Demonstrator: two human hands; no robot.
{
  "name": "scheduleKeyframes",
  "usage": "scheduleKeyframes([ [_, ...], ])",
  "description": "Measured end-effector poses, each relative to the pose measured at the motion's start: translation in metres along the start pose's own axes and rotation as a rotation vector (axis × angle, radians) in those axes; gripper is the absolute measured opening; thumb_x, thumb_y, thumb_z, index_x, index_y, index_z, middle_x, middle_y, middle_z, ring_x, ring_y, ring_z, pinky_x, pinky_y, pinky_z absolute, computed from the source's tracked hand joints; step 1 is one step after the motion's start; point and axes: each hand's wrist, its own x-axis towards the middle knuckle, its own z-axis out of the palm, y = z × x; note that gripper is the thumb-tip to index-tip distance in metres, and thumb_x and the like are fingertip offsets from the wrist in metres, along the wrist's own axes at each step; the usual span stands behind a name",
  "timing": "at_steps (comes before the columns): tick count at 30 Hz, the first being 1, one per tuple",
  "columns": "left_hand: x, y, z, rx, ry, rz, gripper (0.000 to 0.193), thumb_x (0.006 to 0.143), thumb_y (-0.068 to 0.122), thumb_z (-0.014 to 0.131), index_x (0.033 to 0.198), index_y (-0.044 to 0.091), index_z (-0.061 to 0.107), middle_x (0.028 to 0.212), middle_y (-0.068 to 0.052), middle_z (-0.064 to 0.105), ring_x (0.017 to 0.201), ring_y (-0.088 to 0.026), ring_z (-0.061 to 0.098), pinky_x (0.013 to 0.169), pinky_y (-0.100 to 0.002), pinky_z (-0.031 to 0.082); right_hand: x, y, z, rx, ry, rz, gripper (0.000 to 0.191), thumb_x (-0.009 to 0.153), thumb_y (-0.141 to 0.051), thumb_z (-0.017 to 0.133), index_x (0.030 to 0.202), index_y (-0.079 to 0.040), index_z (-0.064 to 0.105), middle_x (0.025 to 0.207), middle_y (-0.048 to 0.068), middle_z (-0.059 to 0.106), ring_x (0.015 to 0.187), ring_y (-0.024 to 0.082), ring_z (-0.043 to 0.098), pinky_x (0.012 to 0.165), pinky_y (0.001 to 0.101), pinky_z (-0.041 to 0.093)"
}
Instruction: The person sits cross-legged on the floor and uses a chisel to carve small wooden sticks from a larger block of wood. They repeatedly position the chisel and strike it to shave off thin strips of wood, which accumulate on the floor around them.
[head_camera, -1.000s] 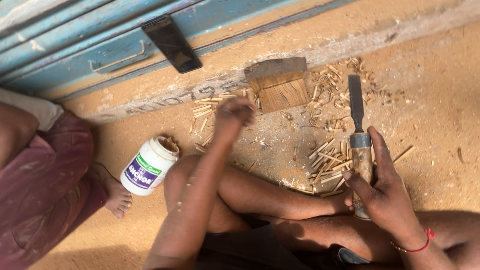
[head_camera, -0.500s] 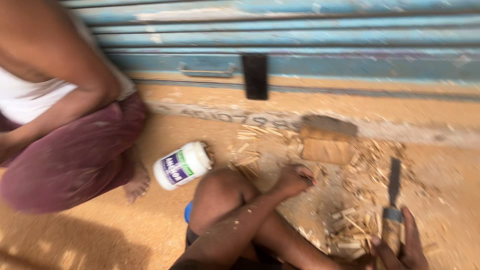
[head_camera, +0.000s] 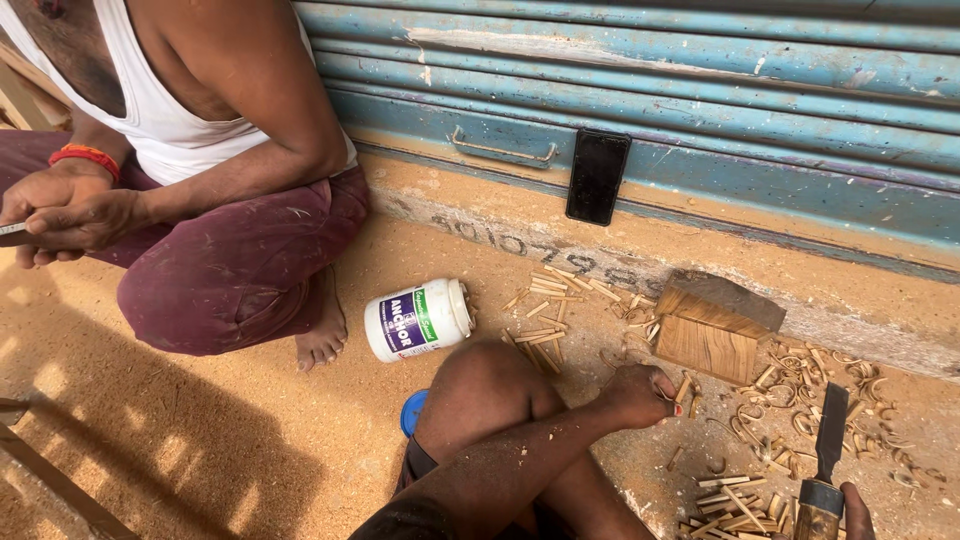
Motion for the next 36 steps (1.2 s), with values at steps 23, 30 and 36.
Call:
scheduleKeyframes([
  [23, -0.006, 0.021, 0.003, -0.011, 0.203, -0.019, 0.022, 0.076, 0.016, 0.085, 0.089, 0.004, 0.072, 0.086, -0.012, 0.076, 0.079, -0.022, 0.076, 0.073, -0.034, 0.059, 0.017, -0.244, -0.135, 0.522, -0.276, 0.788, 0.093, 0.087, -0.010, 0.068, 0.166, -0.025, 0.020, 0.124, 0.008, 0.060, 0.049, 0.018, 0.060, 0.043, 0.0337, 0.054],
  [30, 0.031, 0.060, -0.002, 0.131, 0.238, -0.074, 0.019, 0.079, 0.022, 0.084, 0.086, 0.006, 0.076, 0.086, -0.014, 0.078, 0.081, -0.029, 0.077, 0.079, -0.040, 0.060, 0.029, -0.257, -0.136, 0.554, -0.353, 0.860, 0.095, 0.090, -0.015, 0.068, 0.167, -0.030, 0.014, 0.067, 0.011, 0.061, 0.044, 0.018, 0.061, 0.040, 0.0325, 0.051],
  [36, 0.084, 0.062, 0.011, 0.298, 0.294, -0.133, 0.020, 0.079, 0.023, 0.082, 0.088, 0.006, 0.077, 0.091, -0.021, 0.076, 0.088, -0.038, 0.074, 0.081, -0.047, 0.058, 0.019, -0.234, -0.125, 0.487, -0.348, 0.892, 0.096, 0.089, -0.014, 0.069, 0.166, -0.030, 0.014, 0.071, 0.009, 0.061, 0.043, 0.017, 0.058, 0.039, 0.0314, 0.049],
])
